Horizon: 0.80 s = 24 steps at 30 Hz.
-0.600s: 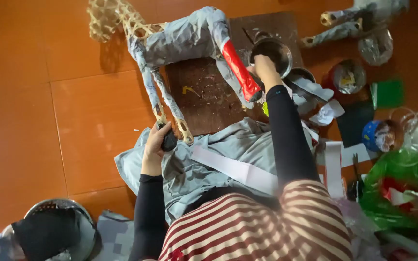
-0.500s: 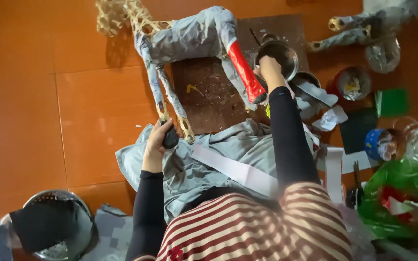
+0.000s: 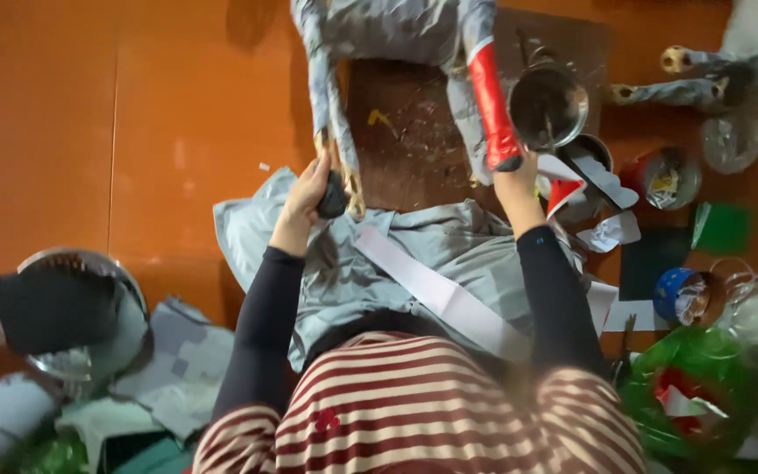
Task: Assembling and wrapping a paper-mâché giraffe model with colored paper strips.
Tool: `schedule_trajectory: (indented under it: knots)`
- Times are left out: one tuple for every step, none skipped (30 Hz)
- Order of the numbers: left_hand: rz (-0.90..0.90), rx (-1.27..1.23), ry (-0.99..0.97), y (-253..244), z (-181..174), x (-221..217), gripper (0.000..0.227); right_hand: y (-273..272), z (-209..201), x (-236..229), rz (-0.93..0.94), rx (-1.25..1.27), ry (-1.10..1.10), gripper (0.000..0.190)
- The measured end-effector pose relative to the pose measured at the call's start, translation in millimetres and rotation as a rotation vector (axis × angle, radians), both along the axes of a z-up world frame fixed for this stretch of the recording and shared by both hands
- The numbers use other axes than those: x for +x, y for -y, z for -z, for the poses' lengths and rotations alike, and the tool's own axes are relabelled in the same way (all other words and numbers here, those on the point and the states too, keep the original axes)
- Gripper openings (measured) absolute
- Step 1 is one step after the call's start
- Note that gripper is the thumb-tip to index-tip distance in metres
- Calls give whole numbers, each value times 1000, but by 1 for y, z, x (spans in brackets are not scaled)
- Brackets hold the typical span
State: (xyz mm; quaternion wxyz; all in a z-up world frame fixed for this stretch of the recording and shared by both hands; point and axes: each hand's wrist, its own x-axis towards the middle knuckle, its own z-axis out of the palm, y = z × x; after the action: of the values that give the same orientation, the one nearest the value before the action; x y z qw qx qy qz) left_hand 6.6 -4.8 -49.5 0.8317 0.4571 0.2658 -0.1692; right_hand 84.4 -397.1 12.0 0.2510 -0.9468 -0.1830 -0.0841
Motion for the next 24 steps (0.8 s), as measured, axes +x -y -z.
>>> schedule_trajectory:
  knots:
    - [-35, -13, -13, 3, -8, 1, 41, -6, 8, -12, 45, 31, -69, 24]
    - [-70, -25, -25, 5, -15, 2, 44, -12, 16, -25, 91, 60, -138, 21]
    - [-95, -31, -34, 4, -29, 0, 44, -30, 14, -37, 67, 52, -147, 21]
    - [-56, -94, -89, 3, -43, -1, 55, -48, 12, -50, -101, -65, -208, 27]
    - [-17, -158, -134, 2, -58, 1, 66, -64, 8, -59, -270, -185, -257, 38]
    - [-44, -167, -132, 3, -59, -1, 66, -89, -5, -68, -297, -195, -255, 38]
    - [-25, -109, -137, 2, -62, 0, 65, -115, -18, -75, -340, -79, -241, 37]
    - [-7, -52, -143, 1, -65, 1, 66, -140, -30, -84, -383, 38, -229, 37]
    - [-27, -54, -142, 0, -57, 1, 66, -163, -43, -87, -403, 35, -228, 37]
    - [-16, -60, -82, 0, -49, 1, 67, -184, -55, -90, -289, 171, -188, 35]
    - [-1, -66, -26, 1, -40, 0, 69, -205, -67, -96, -169, 306, -150, 34]
    - [-16, -67, -26, 1, -29, 1, 69, -217, -67, -97, -184, 304, -154, 34]
    - [-32, -76, 20, 1, -18, 3, 71, -229, -66, -100, -204, 414, -68, 34]
    - [-48, -84, 66, 1, -7, 5, 74, -242, -65, -103, -224, 524, 18, 35]
    - [-52, -83, 64, 1, -15, 5, 74, -247, -60, -106, -228, 524, 14, 35]
    - [-143, -227, 1, 0, -24, 5, 72, -253, -55, -109, -269, 478, 37, 36]
    - [-235, -372, -62, 0, -33, 5, 72, -258, -50, -112, -309, 431, 59, 37]
    - [-238, -372, -63, -5, -17, 0, 72, -260, -47, -114, -311, 432, 56, 37]
    - [-436, -128, -72, -10, 0, -7, 62, -261, -43, -117, -314, 414, 30, 36]
    - [-629, 121, -87, -14, 17, -14, 53, -261, -39, -120, -317, 397, 3, 36]
    - [-631, 123, -92, -17, 15, -31, 53, -261, -39, -120, -318, 398, -2, 36]
    - [-663, 139, 29, -20, 12, -47, 58, -260, -38, -120, -333, 388, -3, 35]
    - [-693, 158, 152, -24, 10, -62, 66, -261, -38, -118, -347, 380, -3, 35]
    - [-692, 162, 149, -21, -11, -68, 66, -260, -38, -116, -346, 384, -6, 35]
